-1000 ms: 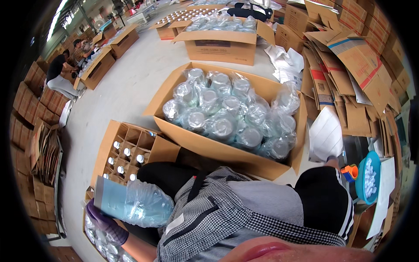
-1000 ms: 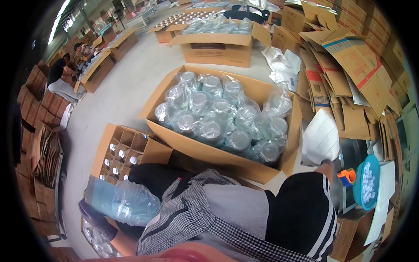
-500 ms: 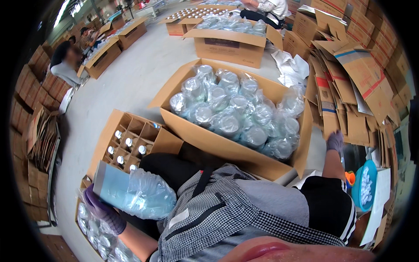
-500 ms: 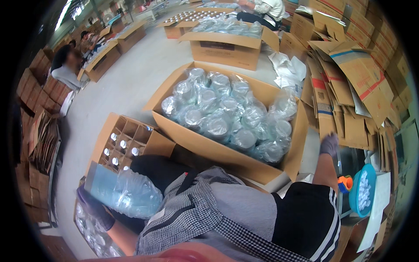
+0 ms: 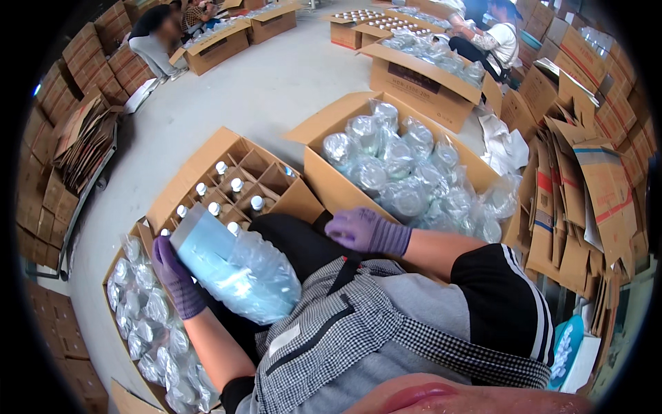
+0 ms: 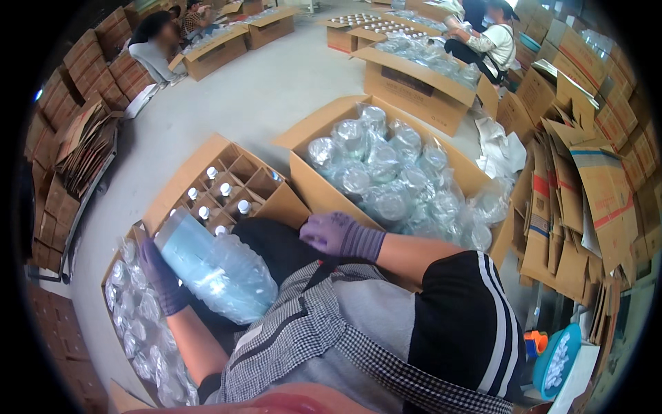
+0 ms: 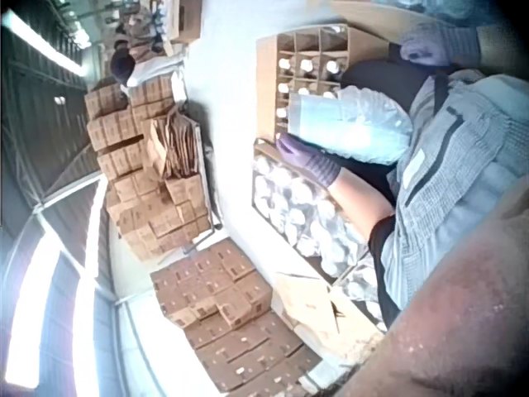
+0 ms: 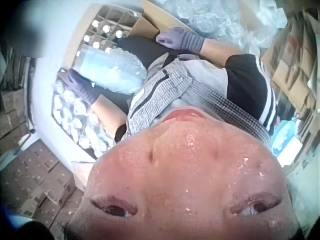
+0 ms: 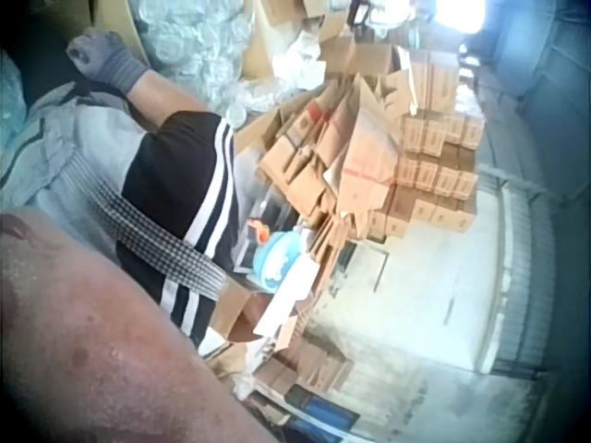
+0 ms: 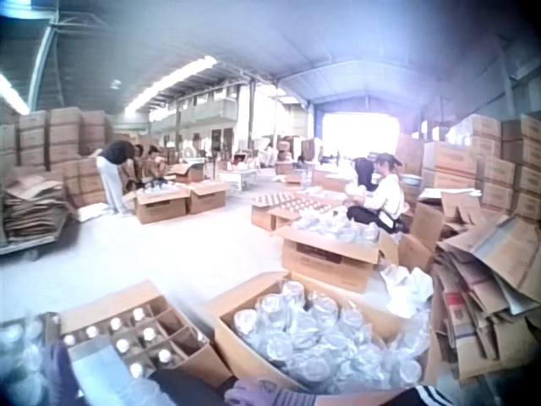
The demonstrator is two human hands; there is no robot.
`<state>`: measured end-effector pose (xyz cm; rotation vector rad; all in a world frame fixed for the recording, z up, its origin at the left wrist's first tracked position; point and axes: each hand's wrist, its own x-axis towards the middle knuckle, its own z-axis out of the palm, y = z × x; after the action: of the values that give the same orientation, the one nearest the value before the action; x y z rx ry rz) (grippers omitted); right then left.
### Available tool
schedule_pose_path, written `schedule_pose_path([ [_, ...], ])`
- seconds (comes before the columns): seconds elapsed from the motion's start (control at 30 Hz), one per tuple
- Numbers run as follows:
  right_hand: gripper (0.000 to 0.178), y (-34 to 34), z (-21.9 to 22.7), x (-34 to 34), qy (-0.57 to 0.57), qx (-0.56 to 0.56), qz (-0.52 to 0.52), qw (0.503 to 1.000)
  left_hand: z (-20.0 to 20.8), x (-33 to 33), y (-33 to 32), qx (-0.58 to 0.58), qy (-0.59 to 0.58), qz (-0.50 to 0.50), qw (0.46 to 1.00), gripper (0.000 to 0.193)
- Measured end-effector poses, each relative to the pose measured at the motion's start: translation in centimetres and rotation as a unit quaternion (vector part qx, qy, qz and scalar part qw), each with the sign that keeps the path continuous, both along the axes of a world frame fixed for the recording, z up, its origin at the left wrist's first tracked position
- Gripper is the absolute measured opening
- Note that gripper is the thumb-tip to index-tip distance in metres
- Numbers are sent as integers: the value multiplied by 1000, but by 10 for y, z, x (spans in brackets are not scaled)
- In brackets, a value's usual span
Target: The person removes a pink container from a plastic bag, inserts a metallic liner into it, and closes the lid before repeating the process with a blue container and placing both into a large box.
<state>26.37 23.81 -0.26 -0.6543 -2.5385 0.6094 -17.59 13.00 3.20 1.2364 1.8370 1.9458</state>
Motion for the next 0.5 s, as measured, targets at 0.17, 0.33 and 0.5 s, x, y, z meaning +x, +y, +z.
schedule_pose_path([
  [0.17,23,35,-47,-2,-54,-6,-155,986,-7,-1,1,15,-26,11,999,42],
  [0.33,29,68,-73,29,-121,-17,-310,943,-7,-7,10,12,-62,9,998,45],
  [0.5,28,73,-85,17,-103,-2,-295,950,-14,-14,13,43,-237,-7,971,35],
])
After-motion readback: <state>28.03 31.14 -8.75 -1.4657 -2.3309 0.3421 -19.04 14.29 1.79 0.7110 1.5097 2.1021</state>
